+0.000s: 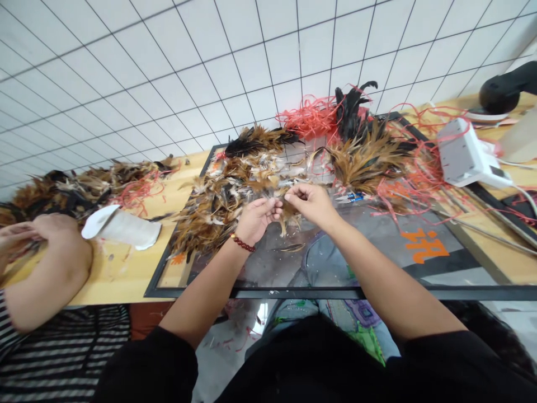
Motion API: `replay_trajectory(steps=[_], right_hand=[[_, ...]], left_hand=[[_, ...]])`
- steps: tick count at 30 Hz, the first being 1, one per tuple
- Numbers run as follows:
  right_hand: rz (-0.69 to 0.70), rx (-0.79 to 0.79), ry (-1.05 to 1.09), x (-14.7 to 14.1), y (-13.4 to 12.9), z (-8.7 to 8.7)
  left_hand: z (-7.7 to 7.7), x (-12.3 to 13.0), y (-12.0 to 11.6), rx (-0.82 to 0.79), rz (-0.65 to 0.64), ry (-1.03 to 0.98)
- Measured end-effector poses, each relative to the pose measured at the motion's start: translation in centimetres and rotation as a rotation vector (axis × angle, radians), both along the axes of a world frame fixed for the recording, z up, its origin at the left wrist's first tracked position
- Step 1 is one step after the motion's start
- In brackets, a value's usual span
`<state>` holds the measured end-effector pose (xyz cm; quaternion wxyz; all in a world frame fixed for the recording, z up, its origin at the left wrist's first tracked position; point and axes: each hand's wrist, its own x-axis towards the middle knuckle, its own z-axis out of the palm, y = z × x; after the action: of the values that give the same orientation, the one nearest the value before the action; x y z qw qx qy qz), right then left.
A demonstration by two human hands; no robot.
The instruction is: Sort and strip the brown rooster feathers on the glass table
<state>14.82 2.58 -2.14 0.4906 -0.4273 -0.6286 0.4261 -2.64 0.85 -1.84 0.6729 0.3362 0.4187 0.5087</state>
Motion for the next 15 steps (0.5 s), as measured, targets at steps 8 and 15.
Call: replay_trajectory(steps=[8, 15], right_hand=[[0.028, 0.140, -0.201, -1.3, -1.2, -0.8], [-0.137, 0.331, -0.371, -0.6, -1.1, -0.6]], left_hand=[[0.2, -0.3, 0.2, -0.069, -0.012, -0.167], [0.8, -0.2, -0.2, -0.042, -0.066, -0.130]])
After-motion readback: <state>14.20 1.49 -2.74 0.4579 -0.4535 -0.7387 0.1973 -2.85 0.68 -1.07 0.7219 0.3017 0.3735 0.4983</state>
